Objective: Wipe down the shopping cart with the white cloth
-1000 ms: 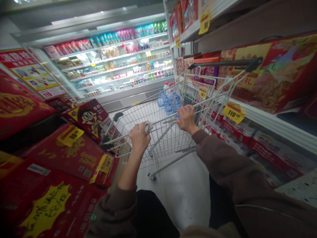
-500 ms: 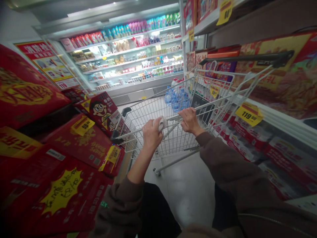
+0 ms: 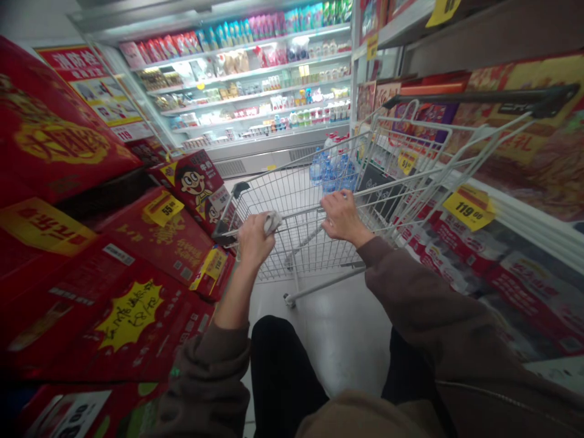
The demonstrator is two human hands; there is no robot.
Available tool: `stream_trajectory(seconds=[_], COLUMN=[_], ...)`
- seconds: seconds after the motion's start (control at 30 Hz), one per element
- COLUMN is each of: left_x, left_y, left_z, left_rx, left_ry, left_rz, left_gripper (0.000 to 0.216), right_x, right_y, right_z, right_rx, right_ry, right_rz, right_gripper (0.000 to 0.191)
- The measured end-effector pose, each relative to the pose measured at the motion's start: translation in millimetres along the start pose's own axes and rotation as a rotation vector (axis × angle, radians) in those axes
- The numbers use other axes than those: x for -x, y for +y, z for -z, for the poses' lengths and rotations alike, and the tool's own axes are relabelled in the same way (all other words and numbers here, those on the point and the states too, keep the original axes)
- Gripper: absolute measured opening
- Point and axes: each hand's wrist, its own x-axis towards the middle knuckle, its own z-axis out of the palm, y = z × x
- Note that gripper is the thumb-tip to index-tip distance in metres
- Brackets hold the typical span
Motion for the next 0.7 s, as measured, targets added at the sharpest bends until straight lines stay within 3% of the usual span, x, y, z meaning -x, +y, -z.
stream_trajectory(seconds=[0.13, 0.23, 0.7], left_x=[-2, 0, 24], left_y=[42, 41, -73], left_z=[-14, -14, 8], left_rx=[0.016, 0.026, 0.009], left_ry=[0.032, 0.029, 0.093], left_rz=[-0.056, -0.087, 0.081], left_gripper=[0.048, 0.053, 0.051], right_x=[-17, -18, -12], right_y=[-44, -50, -34], right_z=[-17, -25, -23], right_rx=[-0.092, -0.133, -0.176], right_ry=[-0.001, 0.021, -0.010], right_rz=[0.029, 0.022, 0.089], right_gripper=[0.031, 0.031, 0.040])
